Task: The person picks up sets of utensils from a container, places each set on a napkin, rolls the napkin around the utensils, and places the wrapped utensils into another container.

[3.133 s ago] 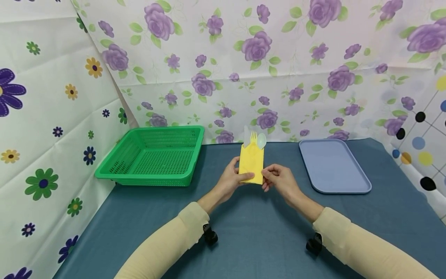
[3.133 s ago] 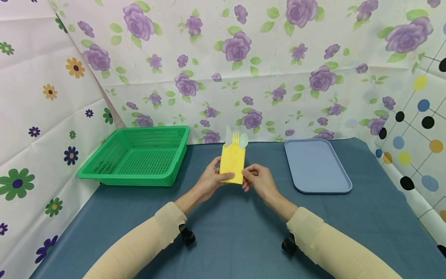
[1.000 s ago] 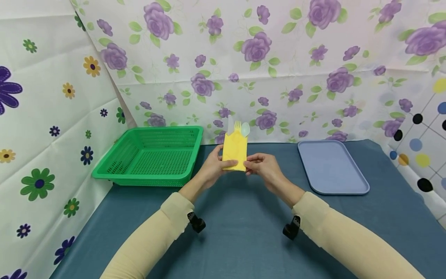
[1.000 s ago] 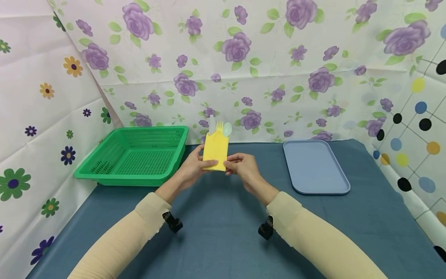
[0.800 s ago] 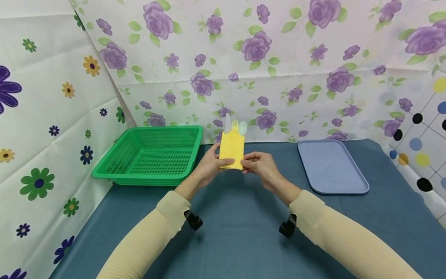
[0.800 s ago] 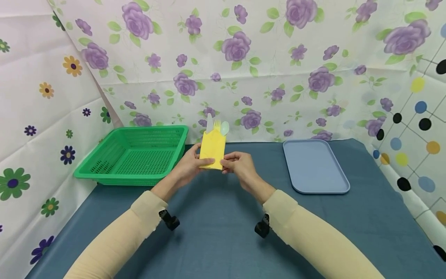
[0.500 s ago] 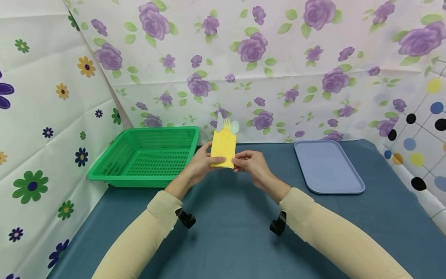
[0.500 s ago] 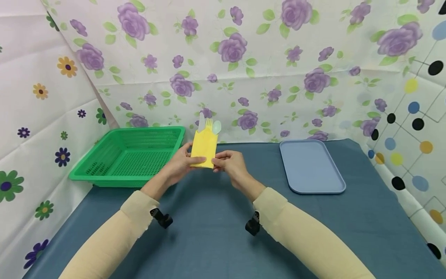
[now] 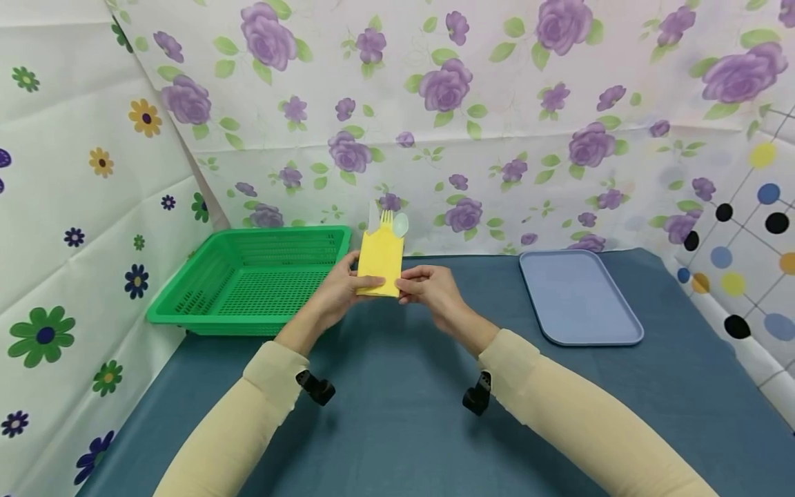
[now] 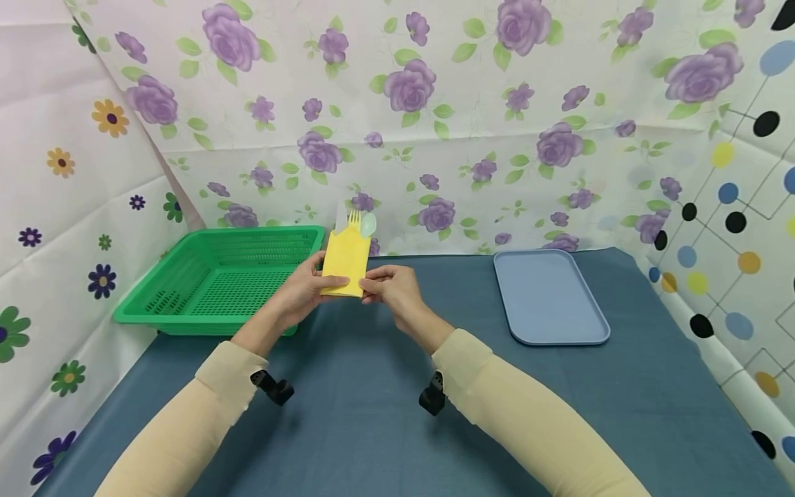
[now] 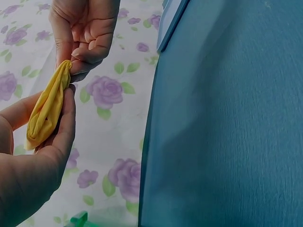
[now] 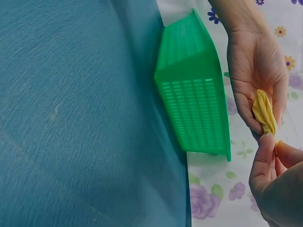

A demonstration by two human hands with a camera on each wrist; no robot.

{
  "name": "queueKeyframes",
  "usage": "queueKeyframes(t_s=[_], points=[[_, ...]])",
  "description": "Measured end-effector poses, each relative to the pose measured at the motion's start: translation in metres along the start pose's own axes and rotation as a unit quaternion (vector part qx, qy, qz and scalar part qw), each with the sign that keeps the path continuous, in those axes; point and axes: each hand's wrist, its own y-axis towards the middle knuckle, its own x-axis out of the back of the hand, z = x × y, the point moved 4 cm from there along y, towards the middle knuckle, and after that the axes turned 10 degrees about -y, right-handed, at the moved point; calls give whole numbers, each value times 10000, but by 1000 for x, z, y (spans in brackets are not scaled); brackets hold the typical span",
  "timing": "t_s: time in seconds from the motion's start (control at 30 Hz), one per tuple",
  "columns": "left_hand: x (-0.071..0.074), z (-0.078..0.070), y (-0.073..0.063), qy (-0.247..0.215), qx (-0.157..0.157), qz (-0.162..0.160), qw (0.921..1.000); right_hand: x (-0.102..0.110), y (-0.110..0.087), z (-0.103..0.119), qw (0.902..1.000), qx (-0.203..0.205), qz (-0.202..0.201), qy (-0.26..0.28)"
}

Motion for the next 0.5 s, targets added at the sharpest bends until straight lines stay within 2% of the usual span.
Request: queueKeyframes(t_s=[0.5], points=[[18, -4, -7, 25, 144, -52, 9999, -17, 5, 2, 10000, -44, 16, 40]])
